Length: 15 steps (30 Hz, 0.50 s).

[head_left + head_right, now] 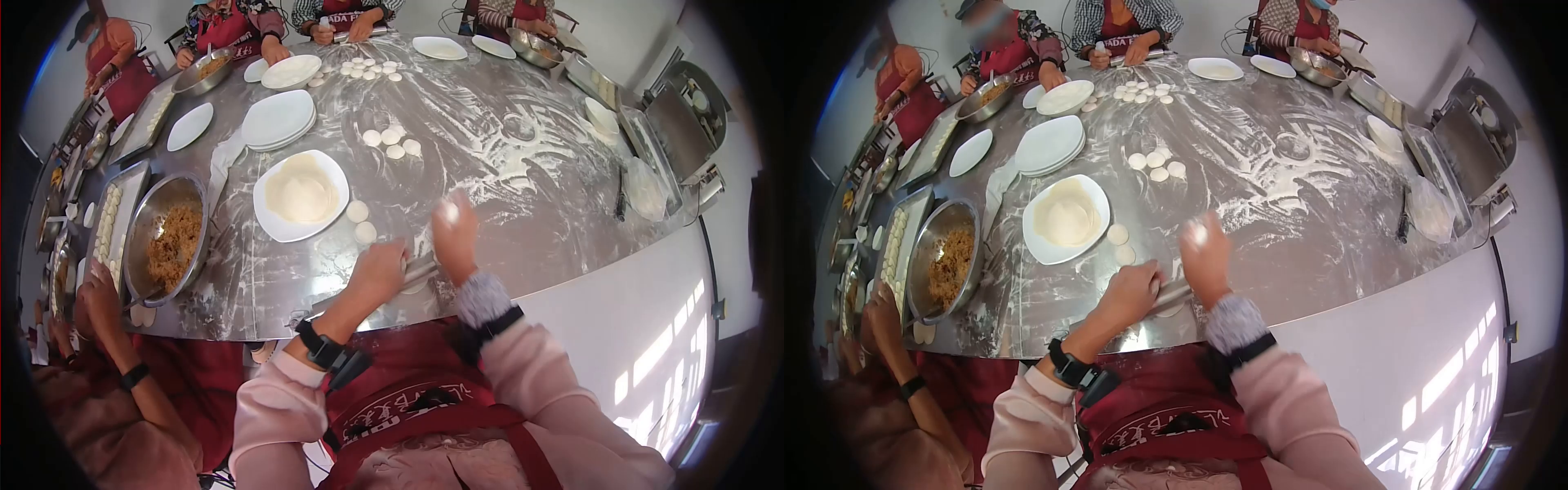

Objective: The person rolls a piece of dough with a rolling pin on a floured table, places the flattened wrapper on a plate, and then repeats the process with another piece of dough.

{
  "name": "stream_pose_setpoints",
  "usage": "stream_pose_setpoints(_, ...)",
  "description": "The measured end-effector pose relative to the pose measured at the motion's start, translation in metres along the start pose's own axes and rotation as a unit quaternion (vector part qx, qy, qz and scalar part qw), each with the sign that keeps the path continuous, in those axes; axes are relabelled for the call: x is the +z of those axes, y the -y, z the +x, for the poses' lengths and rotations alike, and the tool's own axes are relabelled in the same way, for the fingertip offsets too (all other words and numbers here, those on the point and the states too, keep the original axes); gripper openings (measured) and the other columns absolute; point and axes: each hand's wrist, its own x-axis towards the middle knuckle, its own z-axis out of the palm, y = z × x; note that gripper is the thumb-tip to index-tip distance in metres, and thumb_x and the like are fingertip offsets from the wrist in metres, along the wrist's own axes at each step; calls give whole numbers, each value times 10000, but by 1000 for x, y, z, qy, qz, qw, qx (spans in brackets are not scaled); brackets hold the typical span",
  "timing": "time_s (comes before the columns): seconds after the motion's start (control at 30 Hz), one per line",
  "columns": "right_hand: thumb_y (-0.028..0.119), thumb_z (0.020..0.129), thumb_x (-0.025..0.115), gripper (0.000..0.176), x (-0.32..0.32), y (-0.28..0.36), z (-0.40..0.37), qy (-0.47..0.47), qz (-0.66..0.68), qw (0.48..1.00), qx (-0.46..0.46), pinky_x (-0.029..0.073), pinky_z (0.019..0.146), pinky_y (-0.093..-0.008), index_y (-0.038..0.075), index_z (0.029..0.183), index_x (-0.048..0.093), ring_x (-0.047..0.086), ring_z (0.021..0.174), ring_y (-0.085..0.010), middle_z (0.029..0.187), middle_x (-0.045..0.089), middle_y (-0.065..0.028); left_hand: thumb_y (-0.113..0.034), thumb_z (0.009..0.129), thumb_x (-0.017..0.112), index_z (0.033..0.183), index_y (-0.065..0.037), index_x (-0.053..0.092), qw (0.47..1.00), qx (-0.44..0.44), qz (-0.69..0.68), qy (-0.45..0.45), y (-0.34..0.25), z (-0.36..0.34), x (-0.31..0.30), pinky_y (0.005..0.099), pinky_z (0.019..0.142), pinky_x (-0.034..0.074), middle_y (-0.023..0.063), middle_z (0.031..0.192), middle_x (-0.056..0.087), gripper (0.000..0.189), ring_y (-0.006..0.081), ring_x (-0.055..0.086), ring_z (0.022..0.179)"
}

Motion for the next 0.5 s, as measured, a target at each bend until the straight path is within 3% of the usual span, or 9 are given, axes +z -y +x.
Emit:
stream_pose_setpoints(0.07,110,795,566,163,22,-1,16,-88,-113,969,-203,419,607,-392,-3,880,485,523,639,-273,715,518,-163,-110,809,534,891,-26,583,999,13,-27,-35,3,10,9,444,718,467,209,826,617,127,388,592,790)
stream_pose_setpoints(0.1,110,795,566,163,19,-3,14,-87,-111,968,-207,419,607,-392,-3,880,485,523,639,-273,715,518,-163,-115,806,539,890,-23,584,996,25,-55,-67,5,13,10,444,715,468,207,822,619,133,388,592,792)
stream_pose_setpoints(0.17,113,794,569,166,5,-11,3,-39,-38,993,-107,420,601,-397,1,892,495,536,634,-279,688,520,-156,-111,791,539,877,-21,582,997,57,-22,-49,12,11,9,458,707,463,208,802,614,131,397,587,786)
stream_pose_setpoints(0.23,120,798,570,190,-20,-8,-26,-78,-61,986,-138,423,595,-401,-1,931,509,542,632,-290,685,529,-152,-107,776,540,864,-20,581,996,86,8,-20,15,3,5,471,698,458,210,782,609,130,405,582,779)
stream_pose_setpoints(0.3,121,798,570,192,-40,-7,-51,-15,96,994,49,428,593,-398,1,936,511,549,642,-288,707,544,-156,-101,756,596,872,-10,586,999,34,-27,8,9,-7,-8,433,700,469,208,814,619,148,389,594,793)
stream_pose_setpoints(0.33,121,798,570,192,-39,-11,-49,-17,94,994,55,428,593,-398,1,936,511,549,642,-288,707,544,-156,-83,744,604,874,-9,583,998,37,-42,4,11,-9,-7,433,692,468,212,810,616,151,387,596,791)
stream_pose_setpoints(0.4,123,800,572,191,-29,-18,-31,-17,-23,999,-45,433,592,-397,-1,930,507,556,640,-311,705,552,-169,-89,752,595,875,-8,582,999,27,-39,10,9,-9,1,432,693,469,213,806,614,148,389,594,790)
stream_pose_setpoints(0.5,131,804,570,197,11,-1,10,-25,-103,990,-95,433,597,-400,-10,922,500,545,631,-339,709,555,-180,-109,779,566,871,-7,577,999,-10,-18,-37,-7,8,5,437,704,467,215,824,613,139,389,590,795)
